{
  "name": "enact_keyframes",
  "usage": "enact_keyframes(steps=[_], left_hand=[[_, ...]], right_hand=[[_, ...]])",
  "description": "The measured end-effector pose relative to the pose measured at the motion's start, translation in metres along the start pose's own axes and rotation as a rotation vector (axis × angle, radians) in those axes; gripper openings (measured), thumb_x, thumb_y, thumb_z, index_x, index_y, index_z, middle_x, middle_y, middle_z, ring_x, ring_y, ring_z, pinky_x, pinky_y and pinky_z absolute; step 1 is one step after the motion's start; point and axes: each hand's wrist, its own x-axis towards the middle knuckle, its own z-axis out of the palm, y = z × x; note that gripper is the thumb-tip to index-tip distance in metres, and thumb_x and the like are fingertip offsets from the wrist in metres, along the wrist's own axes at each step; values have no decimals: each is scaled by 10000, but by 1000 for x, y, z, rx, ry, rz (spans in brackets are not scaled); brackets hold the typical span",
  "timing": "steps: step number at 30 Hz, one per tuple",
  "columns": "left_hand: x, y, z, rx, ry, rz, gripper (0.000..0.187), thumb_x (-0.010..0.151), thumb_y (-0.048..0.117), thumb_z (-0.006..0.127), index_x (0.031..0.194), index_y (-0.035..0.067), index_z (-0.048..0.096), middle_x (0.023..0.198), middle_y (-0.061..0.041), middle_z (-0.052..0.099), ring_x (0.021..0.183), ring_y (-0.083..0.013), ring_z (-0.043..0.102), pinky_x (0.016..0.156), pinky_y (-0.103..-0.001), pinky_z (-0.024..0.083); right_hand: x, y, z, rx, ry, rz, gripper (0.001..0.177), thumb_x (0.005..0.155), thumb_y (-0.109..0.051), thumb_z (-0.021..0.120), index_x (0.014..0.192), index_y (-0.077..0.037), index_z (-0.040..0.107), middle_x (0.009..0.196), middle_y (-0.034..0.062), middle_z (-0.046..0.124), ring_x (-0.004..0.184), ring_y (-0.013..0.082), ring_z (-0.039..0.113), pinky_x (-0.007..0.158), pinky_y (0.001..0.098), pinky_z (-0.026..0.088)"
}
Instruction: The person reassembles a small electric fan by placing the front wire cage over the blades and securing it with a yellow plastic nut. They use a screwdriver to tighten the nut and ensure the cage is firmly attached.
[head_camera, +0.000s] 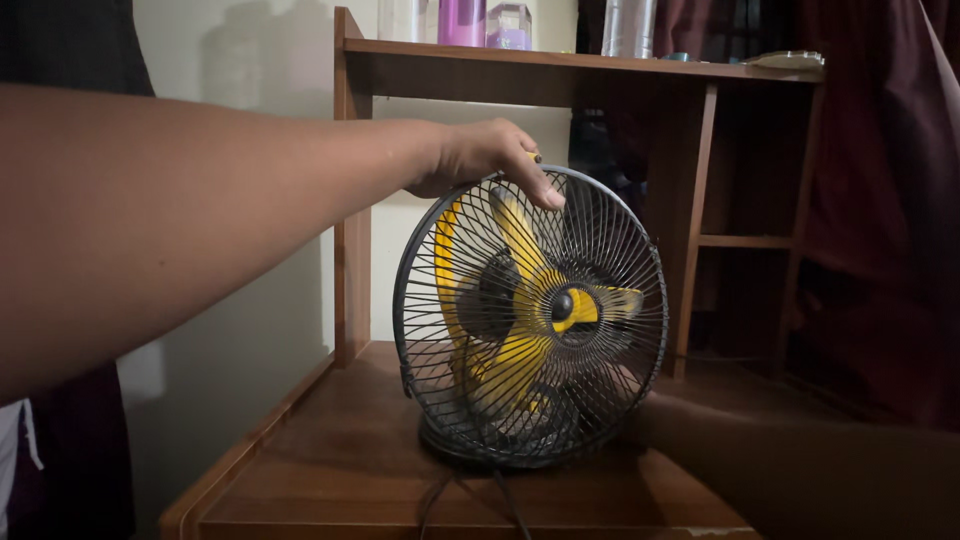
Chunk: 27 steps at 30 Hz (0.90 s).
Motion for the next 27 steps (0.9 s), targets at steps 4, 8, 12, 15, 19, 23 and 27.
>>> enact_keyframes(steps=[4,8,12,15,19,23,27], left_hand=[[-3,1,-1,37,25,-31,551,601,429,862,949,32,706,908,-135,686,858,-223,674,774,-336,520],[-3,1,0,-23,18,-47,555,584,395,861,971,26,710,922,-139,709,870,-225,696,789,-343,532],[-1,3,1,-51,-8,-5,566,593,371,859,999,4,716,942,-151,718,878,-232,696,796,-356,540],[-1,4,1,-73,-20,-5,551,595,361,861,993,11,711,937,-155,717,874,-238,698,801,-364,545],[-3,7,1,-52,-5,-26,533,595,369,873,961,18,708,925,-150,695,852,-245,671,783,-383,526],[-3,10,-1,17,-1,-22,515,598,400,870,935,39,722,915,-118,706,874,-213,674,809,-346,494],[-1,11,-3,61,-6,7,495,607,410,870,892,36,716,881,-82,692,876,-186,653,823,-340,465]], right_hand=[[-5,-4,-4,78,16,-14,220,1012,-253,546,1080,-48,585,835,45,600,713,166,567,596,326,476],[-14,-5,-19,375,12,-58,222,1007,-196,564,1139,-25,613,878,56,647,745,166,612,622,320,511],[-26,-9,-55,879,22,-230,246,1002,-139,582,1198,-3,640,921,66,693,777,166,656,648,314,545],[-38,-16,-77,1042,-52,-370,273,1014,-169,584,1233,-22,652,820,-4,613,661,98,538,561,272,455],[-59,-39,-98,1074,-42,-396,330,981,-123,562,1294,-59,645,743,-25,534,594,75,453,528,252,391],[-92,-69,-106,965,-57,-535,367,967,-145,613,1325,-65,638,779,-9,576,590,82,475,505,259,397],[-128,-109,-104,744,81,-670,319,939,-129,680,1239,-23,682,880,14,680,648,61,535,545,221,453]])
